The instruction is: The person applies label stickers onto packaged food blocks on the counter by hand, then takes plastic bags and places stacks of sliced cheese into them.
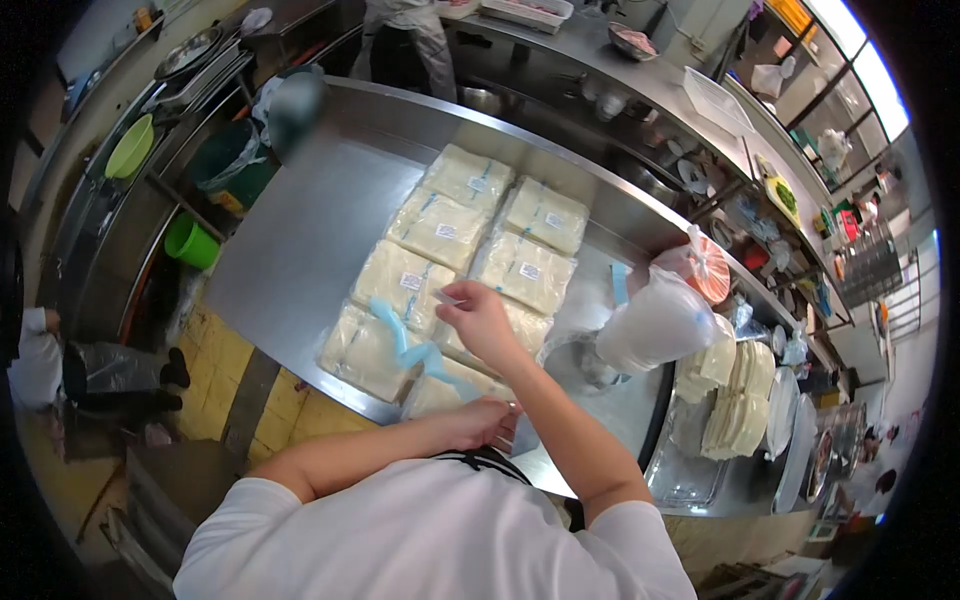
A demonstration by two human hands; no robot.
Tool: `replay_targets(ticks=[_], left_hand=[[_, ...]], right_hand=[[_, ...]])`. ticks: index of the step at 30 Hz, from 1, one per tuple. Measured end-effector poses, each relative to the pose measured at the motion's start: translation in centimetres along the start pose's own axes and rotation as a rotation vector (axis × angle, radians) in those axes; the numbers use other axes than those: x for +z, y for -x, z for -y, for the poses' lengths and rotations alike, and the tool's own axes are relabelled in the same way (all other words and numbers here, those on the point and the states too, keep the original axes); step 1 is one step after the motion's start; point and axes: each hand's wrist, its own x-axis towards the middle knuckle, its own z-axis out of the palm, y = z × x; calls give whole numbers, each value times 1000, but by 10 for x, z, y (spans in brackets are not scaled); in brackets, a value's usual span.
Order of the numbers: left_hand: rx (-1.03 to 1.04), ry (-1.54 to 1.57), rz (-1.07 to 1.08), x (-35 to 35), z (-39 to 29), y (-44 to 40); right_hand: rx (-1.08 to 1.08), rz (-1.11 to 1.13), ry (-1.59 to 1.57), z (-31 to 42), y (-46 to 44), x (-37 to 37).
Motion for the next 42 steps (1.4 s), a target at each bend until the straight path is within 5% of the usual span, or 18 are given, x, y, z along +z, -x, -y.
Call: replay_targets(ticks=[5, 11, 21, 24, 33, 38, 41, 42], left_hand=[[170, -157, 93, -9, 18, -22], [385, -191, 171, -34, 42, -35], [610, -427, 183, -54, 54, -44], [158, 104, 411, -80, 70, -85], [205, 109, 368, -57, 65, -63], [343, -150, 295, -36, 57, -41], [433, -377, 165, -20, 43, -27], [295, -87, 74, -12, 42, -24]], right_hand=[[17, 339, 79, 2, -20, 95], [24, 335, 484, -62, -20, 156], [-116, 345, 1012, -44, -10, 159], [-165, 316, 1056, -48, -11, 156], [-235, 261, 1073, -39, -5, 133], [-235, 167, 1107, -50, -11, 129], [-185, 16, 808, -6, 22, 73], [-184, -44, 685, -2, 36, 52]])
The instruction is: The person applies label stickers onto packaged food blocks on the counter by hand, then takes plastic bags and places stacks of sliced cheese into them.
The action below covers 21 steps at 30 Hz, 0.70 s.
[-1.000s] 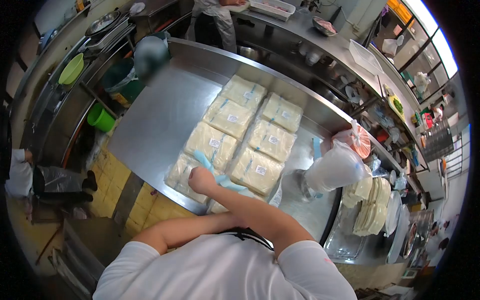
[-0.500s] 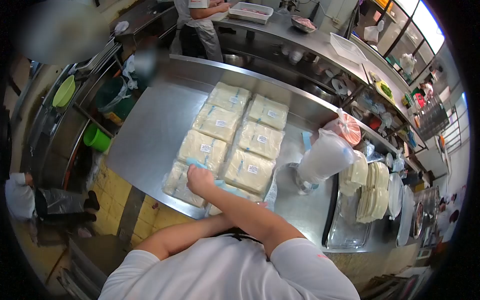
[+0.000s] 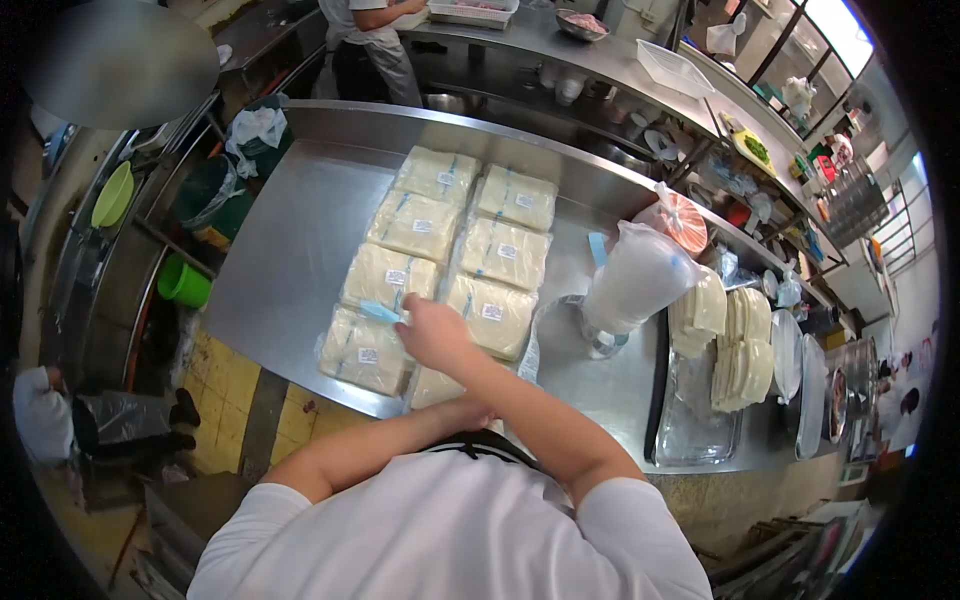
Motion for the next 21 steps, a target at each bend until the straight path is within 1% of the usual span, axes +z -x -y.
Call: replay_targets(ticks=[1, 3, 5, 7, 9, 10, 12, 13, 16, 18, 20, 21], left_hand=[[-23, -35, -63, -1, -1, -5], [-73, -108, -186, -6, -3, -20], [-53, -279, -159, -6, -7, -24], [-48, -419, -144, -1, -8, -29], [-45, -457, -90, 19, -9, -31], [-44, -477, -65, 31, -12, -28], [-110, -997, -2, 52, -34, -22], [-137, -1256, 34, 60, -44, -17], [99, -1401, -93, 53, -72, 11], [272, -1552, -240, 22, -95, 26], [326, -1878, -425, -20, -110, 41], [315, -1963, -555, -37, -108, 51]], right_hand=[[26, -65, -116, -15, 15, -18], [69, -233, -182, -54, 53, -45], [157, -393, -261, -97, 100, -63], [294, -499, -287, -141, 149, -68], [492, -513, -279, -175, 193, -64], [543, -533, -298, -186, 210, -59], [640, -573, -342, -199, 237, -47], [684, -576, -353, -194, 244, -47], [702, -590, -414, -196, 255, -34], [704, -562, -434, -199, 257, -28], [696, -529, -440, -202, 258, -25], [696, -519, -438, -202, 258, -28]])
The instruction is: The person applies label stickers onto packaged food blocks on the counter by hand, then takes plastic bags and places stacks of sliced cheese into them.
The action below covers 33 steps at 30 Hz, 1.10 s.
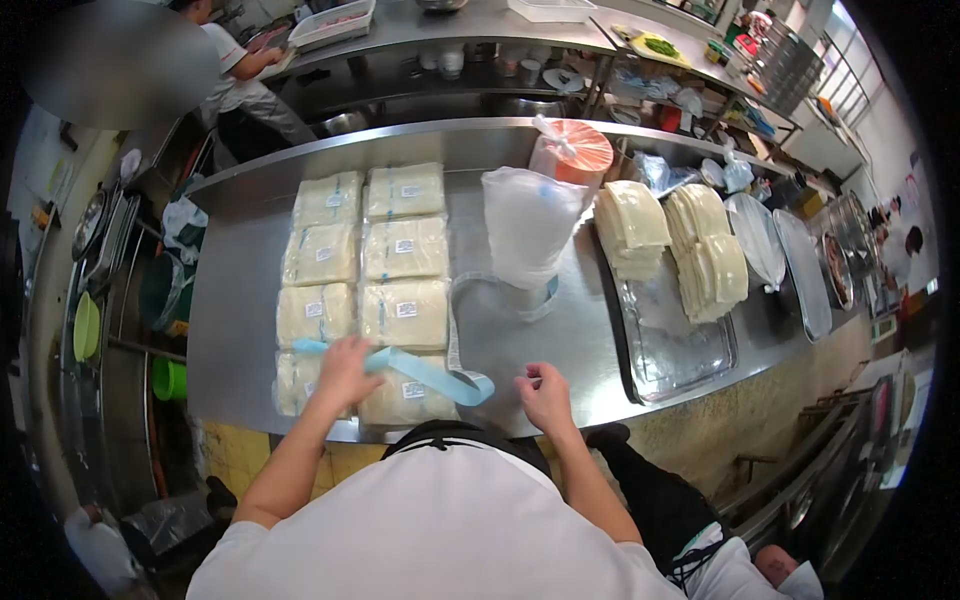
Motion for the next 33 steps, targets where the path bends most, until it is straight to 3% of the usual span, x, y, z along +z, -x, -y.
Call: replay_targets(ticks=[1, 5, 7, 10, 12, 14, 16, 18, 21, 22, 25, 28, 31, 33], left_hand=[[-71, -112, -60, 7, 14, 10], [-56, -6, -125, 32, 49, 19], [-124, 24, -130, 22, 32, 16], [-229, 370, -158, -9, -37, 6], [-103, 753, -169, 5, -76, -8], [-88, 1174, -44, -3, -141, -25], [97, 1218, -86, -4, -195, -46], [243, 1323, -149, -2, -239, -65], [419, 1039, -28, 4, -268, -89], [384, 777, -45, 5, -271, -88], [133, 463, 487, -7, -256, -73], [69, 554, 273, -10, -229, -26], [-207, 737, 210, -6, -193, 9], [-309, 753, 42, 10, -161, 30]], right_hand=[[-2, -2, 10, 0, -2, -2], [-35, 1, 17, 1, -18, -14], [-75, -14, 5, 3, -29, -21], [-147, -71, -38, 16, -48, -39], [-191, -110, -102, 40, -63, -62], [-273, -206, -117, 82, -76, -93], [-499, -334, -319, 119, -93, -115], [-604, -381, -245, 168, -96, -144], [-797, -312, -212, 215, -113, -164], [-821, -288, -158, 228, -116, -166], [-876, -244, 38, 247, -126, -160], [-899, -315, 251, 237, -144, -137], [-823, -248, 515, 220, -163, -124], [-739, -220, 495, 217, -173, -118]])
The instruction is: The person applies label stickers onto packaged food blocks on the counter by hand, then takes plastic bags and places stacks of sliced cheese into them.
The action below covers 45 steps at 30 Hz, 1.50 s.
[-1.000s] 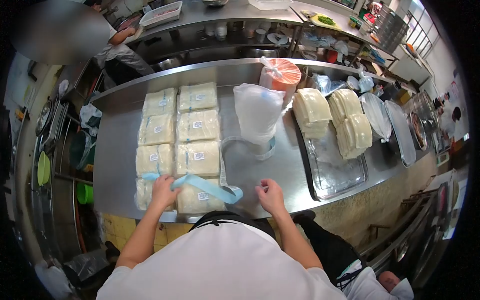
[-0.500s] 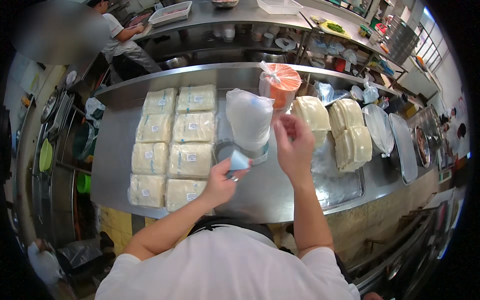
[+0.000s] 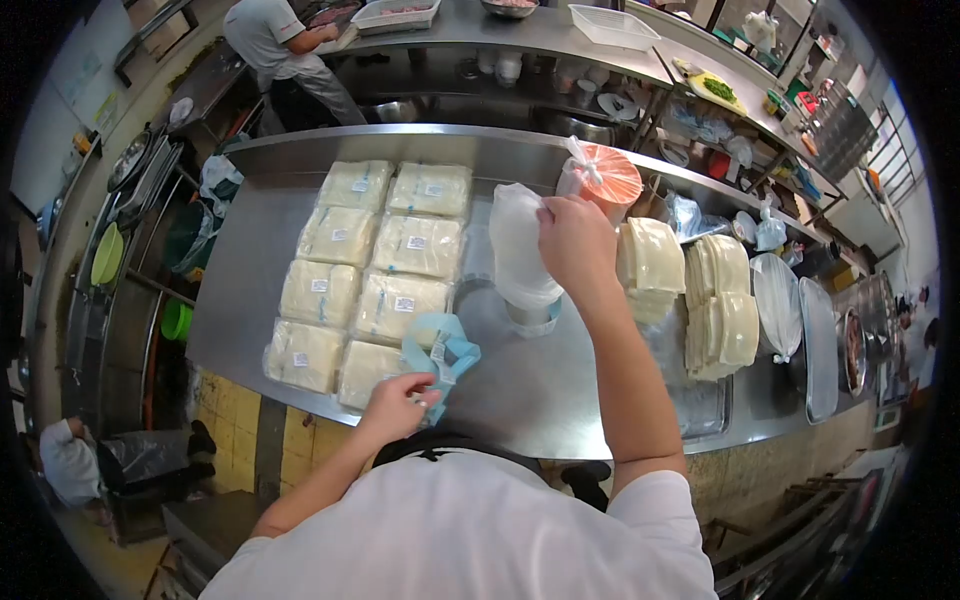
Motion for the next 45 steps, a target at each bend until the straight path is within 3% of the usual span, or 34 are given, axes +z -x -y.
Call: replay_targets(ticks=[1, 5, 6, 8, 10, 14, 17, 19, 21, 23, 25, 28, 33, 34, 36, 37, 39, 41, 45], left_hand=[[-15, 22, -88, -4, 22, 4], [-35, 242, -120, -14, 102, 9], [-27, 239, -92, -18, 102, 8], [-8, 229, -31, -31, 93, 5], [49, 295, 19, -36, 83, -8], [182, 312, 174, -43, 40, -44], [243, 585, 240, -39, -2, -62], [357, 675, 498, -25, 37, -77], [409, 819, 741, -37, 35, -64], [346, 995, 975, -47, 26, -46], [362, 957, 1014, -60, -4, -27], [465, 632, 813, -51, -47, -5], [63, 603, 427, -4, -47, -12], [151, 395, 382, -4, -56, -17], [313, -29, 284, -8, -83, -24], [313, -129, 232, -4, -90, -23], [317, -245, 284, 6, -92, -24], [309, -266, 351, 22, -78, -25], [157, -334, 390, 48, -108, -15]], right_hand=[[42, 20, -9, 1, -1, 1], [48, -323, -106, 21, -3, -16], [-13, -407, -194, 20, -7, -22], [153, -466, -463, 40, -5, -52], [141, -545, -671, 53, 2, -82], [275, -699, -802, 84, 35, -117], [368, -760, -936, 88, 70, -109], [430, -761, -948, 94, 105, -94], [533, -799, -984, 97, 136, -66], [667, -786, -957, 98, 167, -41], [783, -740, -995, 81, 201, -14], [908, -747, -992, 59, 234, 25], [1006, -321, -980, -15, 253, 71], [1012, -250, -961, -35, 247, 76], [777, -245, -639, -98, 225, 74], [700, -289, -665, -135, 206, 76], [625, -319, -311, -153, 141, 40], [466, -284, -166, -200, 89, 38], [433, -101, 176, -240, 23, 57]])
